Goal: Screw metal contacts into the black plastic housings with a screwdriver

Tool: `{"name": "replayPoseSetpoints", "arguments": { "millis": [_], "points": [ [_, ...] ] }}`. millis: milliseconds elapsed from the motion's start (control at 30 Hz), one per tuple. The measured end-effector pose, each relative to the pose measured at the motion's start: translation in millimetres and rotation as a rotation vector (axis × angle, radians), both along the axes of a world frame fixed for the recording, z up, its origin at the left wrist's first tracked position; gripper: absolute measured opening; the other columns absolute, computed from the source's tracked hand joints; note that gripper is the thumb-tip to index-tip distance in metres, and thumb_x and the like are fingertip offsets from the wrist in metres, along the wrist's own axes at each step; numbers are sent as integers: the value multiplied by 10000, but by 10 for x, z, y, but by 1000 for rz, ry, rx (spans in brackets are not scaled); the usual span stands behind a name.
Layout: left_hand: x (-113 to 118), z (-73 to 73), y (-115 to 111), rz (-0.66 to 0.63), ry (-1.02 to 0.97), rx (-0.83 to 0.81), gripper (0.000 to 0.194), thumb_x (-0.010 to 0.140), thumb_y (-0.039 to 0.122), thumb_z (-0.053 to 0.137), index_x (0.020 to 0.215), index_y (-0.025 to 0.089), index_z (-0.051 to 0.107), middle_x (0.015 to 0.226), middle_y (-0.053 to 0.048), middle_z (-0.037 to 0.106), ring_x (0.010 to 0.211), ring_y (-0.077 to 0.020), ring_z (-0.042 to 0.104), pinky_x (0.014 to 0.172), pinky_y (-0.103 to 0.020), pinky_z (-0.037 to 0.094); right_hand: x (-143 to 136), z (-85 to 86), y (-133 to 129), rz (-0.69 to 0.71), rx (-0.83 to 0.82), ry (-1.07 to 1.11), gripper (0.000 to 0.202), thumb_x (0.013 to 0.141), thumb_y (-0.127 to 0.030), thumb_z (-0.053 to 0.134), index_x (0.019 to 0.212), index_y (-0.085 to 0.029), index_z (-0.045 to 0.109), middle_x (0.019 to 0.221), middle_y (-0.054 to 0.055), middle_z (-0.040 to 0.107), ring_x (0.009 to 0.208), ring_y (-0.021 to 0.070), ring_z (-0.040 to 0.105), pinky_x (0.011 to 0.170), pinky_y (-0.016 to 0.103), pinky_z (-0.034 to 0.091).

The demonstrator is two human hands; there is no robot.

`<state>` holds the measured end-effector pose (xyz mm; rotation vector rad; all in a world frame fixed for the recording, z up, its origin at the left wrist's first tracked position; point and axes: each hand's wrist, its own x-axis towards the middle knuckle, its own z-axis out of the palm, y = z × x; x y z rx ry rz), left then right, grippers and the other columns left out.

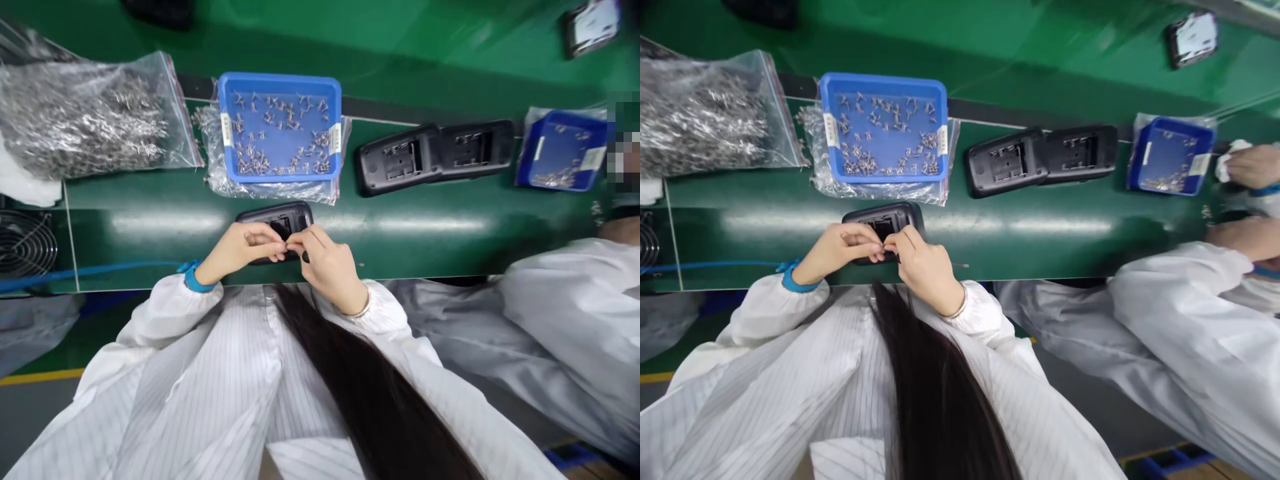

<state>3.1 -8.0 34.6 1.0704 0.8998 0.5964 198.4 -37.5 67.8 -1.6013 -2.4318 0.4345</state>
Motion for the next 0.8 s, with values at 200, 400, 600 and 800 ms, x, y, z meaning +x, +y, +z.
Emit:
{"name": "replayPoseSetpoints", "arguments": {
  "millis": [200, 400, 600, 800],
  "points": [
    [102, -122, 6, 326, 376, 670, 103, 826, 293, 724, 807, 191, 716, 962, -41, 604, 872, -141, 600, 763, -282, 530, -24, -82, -124, -43, 106, 107, 274, 1007, -225, 411, 1152, -205, 642, 1079, 11, 681, 951, 62, 642, 645, 196, 431],
    [154, -241, 200, 193, 601, 887, 47, 862, 247, 688, 866, 201, 691, 1155, -64, 593, 1163, -229, 525, 1049, -433, 400, -88, -175, -183, 43, 24, -50, 320, 990, -214, 403, 1195, -214, 648, 1110, -1, 689, 804, 68, 643, 551, 262, 359],
    [96, -192, 329, 66, 592, 874, 92, 914, 291, 629, 925, 210, 671, 1212, -66, 577, 1233, -243, 490, 1078, -457, 361, -108, -196, -166, 37, -10, -70, 360, 1005, -239, 353, 1213, -244, 647, 1030, -13, 696, 754, 78, 628, 532, 274, 307],
    [12, -307, 450, -21, 479, 995, 112, 943, 309, 588, 958, 220, 654, 1156, -63, 613, 1211, -231, 523, 1069, -458, 381, -94, -203, -156, 43, -56, -77, 363, 1012, -256, 353, 1230, -238, 642, 1048, 4, 687, 767, 69, 618, 541, 282, 310]
  ]
}}
